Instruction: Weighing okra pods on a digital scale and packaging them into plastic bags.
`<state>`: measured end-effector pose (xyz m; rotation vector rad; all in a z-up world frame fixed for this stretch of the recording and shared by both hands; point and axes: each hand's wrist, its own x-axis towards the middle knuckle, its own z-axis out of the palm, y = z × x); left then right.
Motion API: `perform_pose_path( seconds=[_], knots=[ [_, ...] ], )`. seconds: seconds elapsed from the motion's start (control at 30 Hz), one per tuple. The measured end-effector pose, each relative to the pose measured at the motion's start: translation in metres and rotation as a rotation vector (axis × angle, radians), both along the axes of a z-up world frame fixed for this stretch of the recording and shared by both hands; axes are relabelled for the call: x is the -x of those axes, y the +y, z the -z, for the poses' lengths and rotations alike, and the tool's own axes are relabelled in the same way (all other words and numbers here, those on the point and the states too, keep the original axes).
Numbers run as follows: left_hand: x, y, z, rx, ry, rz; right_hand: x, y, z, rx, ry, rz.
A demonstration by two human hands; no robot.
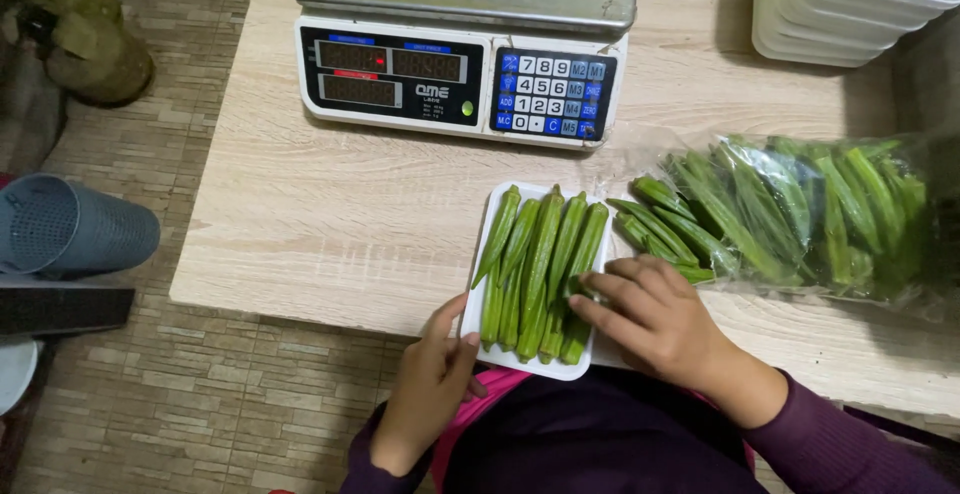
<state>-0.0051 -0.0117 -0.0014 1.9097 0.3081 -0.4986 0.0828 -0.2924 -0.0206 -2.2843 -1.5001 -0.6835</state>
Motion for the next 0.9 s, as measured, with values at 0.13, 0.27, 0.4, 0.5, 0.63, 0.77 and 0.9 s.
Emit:
perform_pose_path(
  seconds=[0.13,0.27,0.4,0.5,0.63,0.77,0.9],
  knots=[
    [0.001,-0.007,0.001,0.178,0.036,-0.133,0.007,-0.016,0.012,-0.123,0.135,0.034],
    [0.006,0.001,0.003,0.284,0.040,-0.198,0.019,-0.034,0.026,-0.198,0.191,0.054],
    [0.011,0.016,0.000,0.356,-0.021,-0.235,0.031,-0.052,0.047,-0.278,0.179,0.095],
    [0.005,0.033,-0.010,0.377,-0.023,-0.352,0.035,-0.057,0.057,-0.417,-0.006,0.208],
    [-0.024,0.062,-0.034,0.238,-0.045,-0.360,0.032,-0.054,0.060,-0.475,0.025,0.240],
    [-0.079,0.049,-0.110,0.031,-0.087,-0.316,0.031,-0.053,0.062,-0.497,0.098,0.270],
    [-0.153,0.045,-0.091,0.146,-0.293,-0.328,0.029,-0.049,0.054,-0.539,0.115,0.278]
  ],
)
